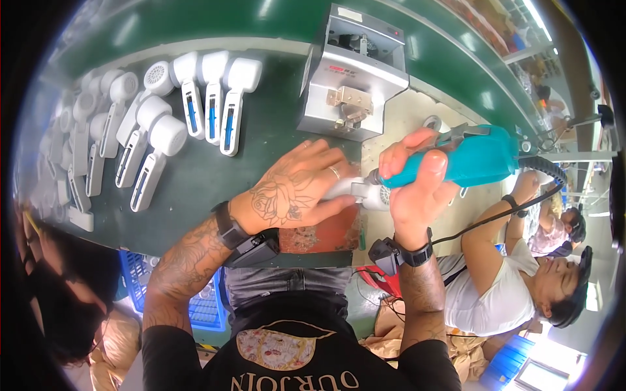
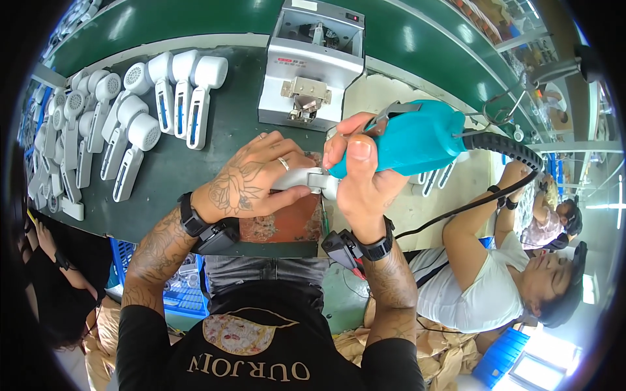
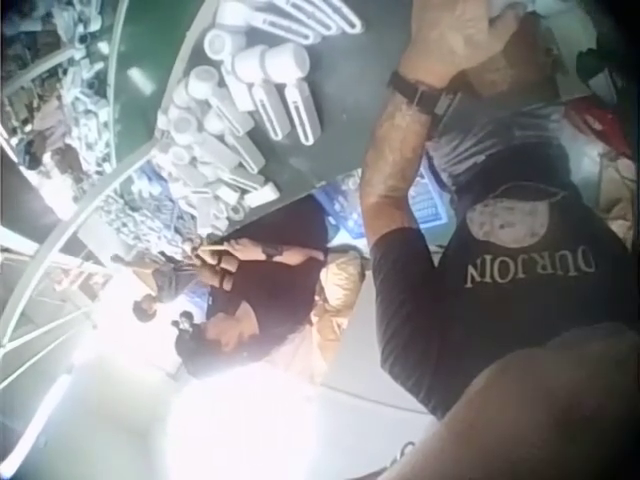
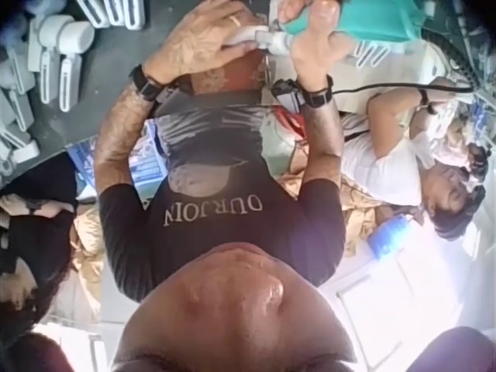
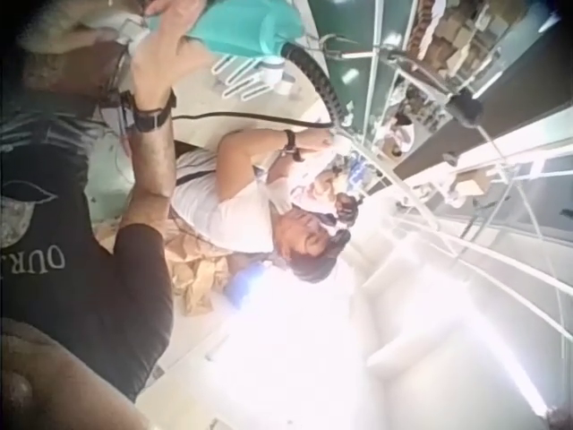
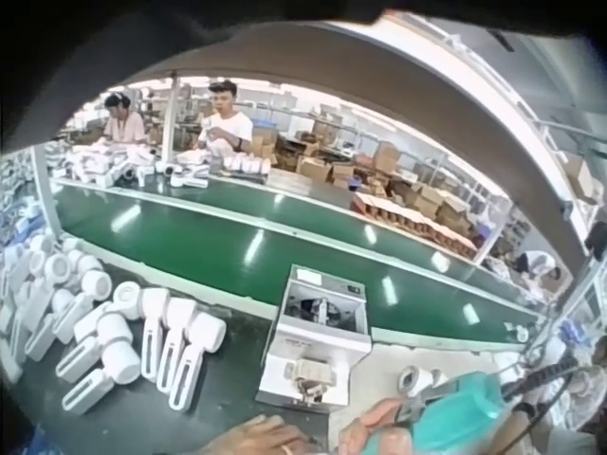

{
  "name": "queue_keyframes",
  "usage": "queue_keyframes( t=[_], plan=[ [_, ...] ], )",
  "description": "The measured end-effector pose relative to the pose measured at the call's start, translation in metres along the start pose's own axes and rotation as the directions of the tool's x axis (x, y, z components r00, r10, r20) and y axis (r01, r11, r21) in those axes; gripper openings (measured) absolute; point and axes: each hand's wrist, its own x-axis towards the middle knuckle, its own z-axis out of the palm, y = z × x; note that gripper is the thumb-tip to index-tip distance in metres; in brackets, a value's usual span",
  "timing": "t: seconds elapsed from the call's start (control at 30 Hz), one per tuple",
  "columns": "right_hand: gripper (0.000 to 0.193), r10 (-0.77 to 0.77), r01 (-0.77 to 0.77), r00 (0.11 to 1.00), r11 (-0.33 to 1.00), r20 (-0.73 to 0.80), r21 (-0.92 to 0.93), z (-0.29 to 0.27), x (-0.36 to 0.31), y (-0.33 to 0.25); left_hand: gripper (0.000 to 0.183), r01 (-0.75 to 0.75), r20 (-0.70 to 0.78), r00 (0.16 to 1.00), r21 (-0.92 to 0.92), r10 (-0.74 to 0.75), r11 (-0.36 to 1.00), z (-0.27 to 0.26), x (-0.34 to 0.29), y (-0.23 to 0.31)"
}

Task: The person picks up a white fan component, places it on a red block, and uses a power screwdriver to drive a screw into it. They then pick up another fan component and repeat the process of positioning and fastening it before placing it on the table.

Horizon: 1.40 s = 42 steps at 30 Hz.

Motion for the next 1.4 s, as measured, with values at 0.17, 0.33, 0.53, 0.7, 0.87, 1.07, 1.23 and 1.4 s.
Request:
queue_keyframes(
  t=[0.17, 0.33, 0.53, 0.7, 0.87, 1.07, 1.23, 1.4],
  plan=[
    [0.048, 0.046, -0.049, 0.995, 0.998, 0.092, 0.034, -0.005, -0.005, 0.006, 0.034, 0.015, 0.018, 1.000, 0.018, -0.015, 1.000, 0.001, 0.003, 0.002],
    [0.041, 0.056, -0.061, 0.994, 0.997, 0.090, 0.057, -0.003, -0.001, 0.007, 0.033, -0.001, -0.029, 1.000, 0.050, 0.002, 0.999, 0.003, 0.003, 0.000],
    [0.043, 0.082, -0.080, 0.994, 0.996, 0.075, -0.040, -0.005, 0.002, 0.003, 0.031, -0.037, 0.015, 0.999, 0.019, 0.037, 0.999, 0.002, 0.004, -0.002],
    [0.045, 0.028, -0.028, 1.000, 0.999, 0.002, -0.026, 0.009, 0.022, -0.017, 0.026, -0.051, -0.024, 0.998, 0.044, 0.052, 0.998, 0.001, 0.001, 0.000],
    [0.040, -0.095, 0.102, 0.994, 0.986, 0.057, -0.135, 0.040, 0.053, -0.003, 0.025, -0.089, -0.039, 0.995, 0.050, 0.091, 0.995, 0.001, -0.003, -0.003],
    [0.036, -0.129, 0.144, 0.987, 0.976, 0.099, -0.162, 0.047, 0.066, 0.019, 0.036, -0.063, 0.025, 0.998, 0.019, 0.062, 0.998, -0.004, -0.003, -0.001],
    [0.033, -0.099, 0.109, 0.991, 0.987, 0.095, -0.115, 0.043, 0.064, 0.020, 0.036, -0.096, 0.031, 0.995, 0.043, 0.095, 0.994, 0.000, -0.001, -0.003],
    [0.040, -0.036, 0.039, 0.999, 0.993, 0.031, -0.110, 0.024, 0.041, -0.010, 0.032, -0.132, -0.051, 0.988, 0.192, 0.144, 0.972, 0.006, 0.000, -0.008]
  ],
)
